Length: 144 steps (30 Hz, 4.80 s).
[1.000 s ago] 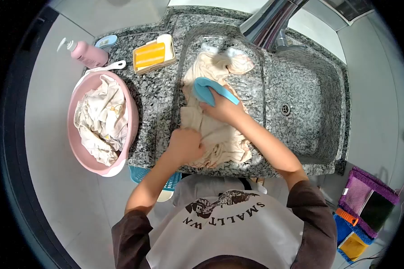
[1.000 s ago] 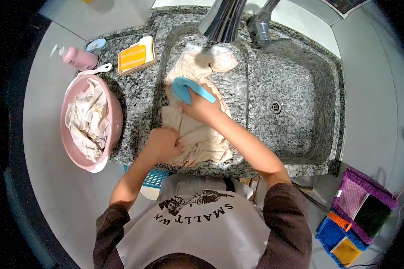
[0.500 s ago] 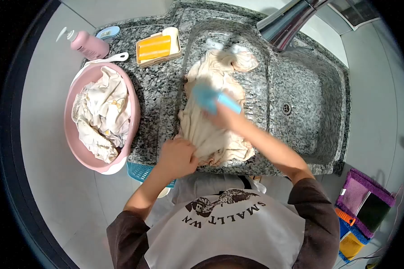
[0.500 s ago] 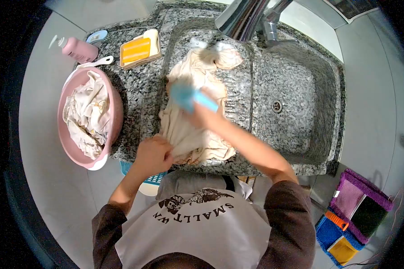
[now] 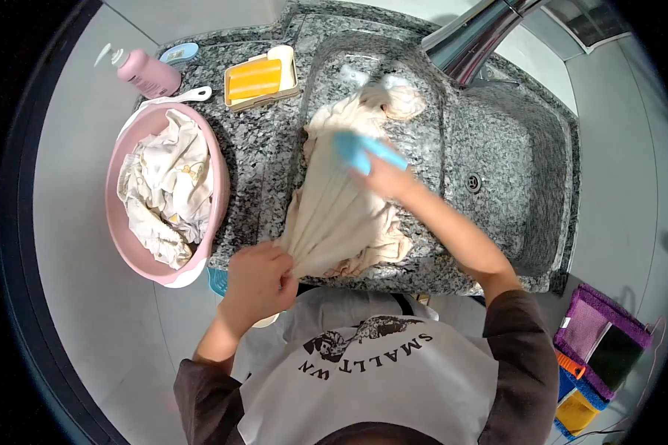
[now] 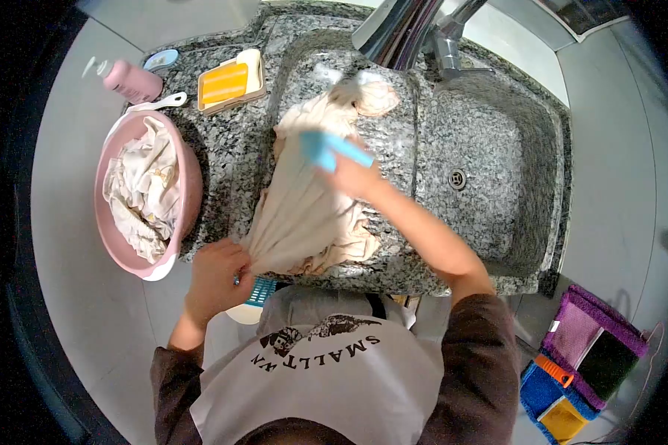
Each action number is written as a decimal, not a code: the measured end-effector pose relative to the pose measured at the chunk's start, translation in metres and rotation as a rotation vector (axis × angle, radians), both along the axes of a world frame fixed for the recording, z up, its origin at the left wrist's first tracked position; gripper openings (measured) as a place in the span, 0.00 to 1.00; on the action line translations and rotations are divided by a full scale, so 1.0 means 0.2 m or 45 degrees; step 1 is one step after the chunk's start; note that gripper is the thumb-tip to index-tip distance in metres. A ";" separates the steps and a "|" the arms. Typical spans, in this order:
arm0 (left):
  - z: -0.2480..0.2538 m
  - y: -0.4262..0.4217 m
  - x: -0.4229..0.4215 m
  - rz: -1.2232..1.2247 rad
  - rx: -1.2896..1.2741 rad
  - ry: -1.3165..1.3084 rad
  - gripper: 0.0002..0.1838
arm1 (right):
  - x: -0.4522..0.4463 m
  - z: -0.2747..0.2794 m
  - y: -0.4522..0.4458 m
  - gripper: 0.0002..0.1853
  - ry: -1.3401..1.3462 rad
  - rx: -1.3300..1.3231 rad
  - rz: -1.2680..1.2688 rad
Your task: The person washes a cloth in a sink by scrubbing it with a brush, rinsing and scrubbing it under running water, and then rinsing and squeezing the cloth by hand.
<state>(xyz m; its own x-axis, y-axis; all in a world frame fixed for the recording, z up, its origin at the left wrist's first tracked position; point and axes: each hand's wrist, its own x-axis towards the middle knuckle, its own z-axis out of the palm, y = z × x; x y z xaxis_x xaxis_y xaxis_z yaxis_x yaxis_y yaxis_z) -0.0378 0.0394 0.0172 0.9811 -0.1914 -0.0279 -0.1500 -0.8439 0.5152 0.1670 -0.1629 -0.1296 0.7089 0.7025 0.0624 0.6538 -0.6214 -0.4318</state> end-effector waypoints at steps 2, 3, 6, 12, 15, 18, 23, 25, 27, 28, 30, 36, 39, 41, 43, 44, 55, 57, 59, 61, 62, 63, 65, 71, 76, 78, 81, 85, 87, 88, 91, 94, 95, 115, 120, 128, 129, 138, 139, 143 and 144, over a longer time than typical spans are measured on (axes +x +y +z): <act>-0.01 0.01 -0.02 -0.012 0.004 0.007 0.04 | 0.20 -0.06 -0.05 0.32 -0.040 -0.006 -0.150; -0.01 0.01 -0.02 -0.023 0.010 0.010 0.04 | 0.28 -0.03 -0.06 0.30 -0.133 -0.056 -0.218; -0.02 0.01 -0.02 0.048 -0.046 -0.027 0.05 | 0.09 0.07 0.02 0.24 0.109 0.245 -0.130; -0.04 -0.02 0.01 0.022 -0.054 -0.013 0.05 | 0.13 -0.05 0.03 0.26 -0.026 0.235 -0.002; -0.05 -0.02 0.02 0.086 -0.016 0.030 0.05 | 0.17 0.11 0.00 0.26 -0.141 -0.051 -0.247; -0.04 -0.04 0.02 0.144 -0.060 0.155 0.04 | -0.01 -0.05 0.07 0.25 0.207 0.613 -0.083; -0.12 -0.07 0.02 0.076 -0.050 0.288 0.09 | -0.05 0.08 0.07 0.30 0.269 -0.142 -0.026; -0.16 -0.08 0.04 0.141 -0.122 0.343 0.13 | 0.08 0.06 0.01 0.32 -0.048 -0.144 -0.177; -0.21 -0.14 0.07 0.048 -0.034 0.190 0.22 | 0.15 -0.02 -0.03 0.32 -0.128 -0.094 -0.202; -0.26 -0.17 0.09 0.050 -0.031 0.188 0.22 | 0.15 -0.01 -0.03 0.32 -0.215 -0.042 -0.229; -0.37 -0.23 0.15 -0.013 0.003 0.099 0.29 | 0.15 0.00 -0.04 0.31 -0.136 -0.124 -0.272; -0.47 -0.31 0.26 -0.110 0.175 -0.140 0.32 | 0.36 0.03 -0.08 0.30 -0.214 -0.352 -0.494; -0.41 -0.36 0.29 -0.205 0.435 -0.069 0.31 | 0.40 0.02 -0.08 0.32 -0.243 -0.407 -0.436; -0.46 -0.37 0.30 -0.251 0.438 -0.044 0.29 | 0.35 0.08 -0.11 0.33 -0.132 -0.344 -0.431; -0.53 -0.37 0.32 -0.295 0.436 -0.010 0.28 | 0.29 0.09 -0.19 0.33 -0.110 -0.210 -0.401; -0.56 -0.36 0.35 -0.298 0.451 -0.079 0.26 | 0.27 0.10 -0.23 0.34 -0.090 -0.066 -0.371; -0.85 -0.54 1.11 0.004 0.859 -0.402 0.21 | -0.15 0.37 -0.62 0.40 0.189 0.197 -0.654; -0.87 -0.56 1.22 -0.004 0.942 -0.331 0.16 | -0.21 0.39 -0.65 0.39 0.178 0.216 -0.732; -0.87 -0.54 1.33 0.049 0.894 -0.329 0.14 | -0.27 0.40 -0.67 0.40 0.264 0.236 -0.750; -0.85 -0.52 1.32 0.142 0.690 -0.477 0.13 | -0.33 0.37 -0.69 0.41 0.398 0.324 -0.738; -0.84 -0.49 1.32 0.141 0.692 -0.476 0.13 | -0.35 0.36 -0.68 0.41 0.437 0.369 -0.762; -0.73 -0.47 1.27 0.130 0.429 -0.328 0.15 | -0.36 0.34 -0.67 0.41 0.569 0.406 -0.743; -0.68 -0.38 1.21 0.168 0.143 -0.274 0.20 | -0.36 0.36 -0.61 0.44 0.852 0.487 -0.747; -0.74 -0.17 0.79 0.315 0.168 -0.164 0.26 | -0.21 0.40 -0.33 0.51 1.309 0.276 -0.386; -0.72 -0.16 0.69 0.190 0.073 -0.267 0.16 | -0.21 0.39 -0.24 0.48 1.579 0.469 -0.359; -0.54 -0.20 0.59 0.326 0.054 0.132 0.13 | -0.20 0.39 -0.27 0.45 1.642 0.489 -0.371; -0.41 -0.14 0.44 0.177 0.309 0.275 0.13 | -0.11 0.37 -0.45 0.38 1.463 0.195 -0.387; -0.19 -0.21 0.32 -0.094 0.633 0.558 0.09 | -0.09 0.45 -0.66 0.39 1.173 0.229 -0.454; -0.23 -0.23 0.33 -0.119 0.545 0.312 0.09 | -0.08 0.47 -0.71 0.40 0.877 -0.018 -0.524; -0.27 -0.24 0.34 -0.142 0.463 0.063 0.09 | -0.09 0.50 -0.70 0.40 0.877 -0.019 -0.524; -0.51 -0.21 0.45 -0.369 0.157 -0.104 0.14 | -0.20 0.55 -0.61 0.41 0.673 0.099 -0.593; -0.51 -0.19 0.41 -0.364 0.180 -0.103 0.18 | -0.41 0.47 -0.42 0.34 0.608 0.290 -0.484; -0.47 -0.18 0.36 -0.284 0.303 -0.021 0.21 | -0.50 0.49 -0.32 0.32 0.669 0.301 -0.430; -0.29 0.02 0.03 -0.116 0.397 -0.220 0.09 | -0.44 0.18 -0.06 0.23 0.102 -0.169 -0.900; -0.23 0.03 0.02 -0.053 0.280 -0.096 0.09 | -0.58 0.17 0.08 0.23 -0.128 0.130 -0.589; -0.22 0.07 0.06 -0.045 0.312 -0.105 0.09 | -0.38 0.16 -0.12 0.26 -0.304 -0.283 -0.884; -0.22 0.06 0.07 -0.033 0.313 -0.107 0.09 | -0.42 0.13 -0.06 0.26 -0.318 -0.067 -0.702; -0.33 -0.08 0.15 -0.032 0.193 -0.005 0.08 | -0.24 0.12 -0.29 0.27 -0.444 -0.308 -0.693; -0.35 -0.12 0.18 -0.095 0.093 -0.098 0.10 | -0.19 0.11 -0.28 0.27 -0.430 -0.320 -0.700; -0.48 -0.32 0.26 -0.262 0.108 -0.024 0.20 | -0.14 0.10 -0.23 0.29 -0.352 -0.379 -0.709; -0.57 -0.34 0.29 -0.252 0.112 -0.024 0.20 | -0.15 0.10 -0.23 0.29 -0.354 -0.373 -0.699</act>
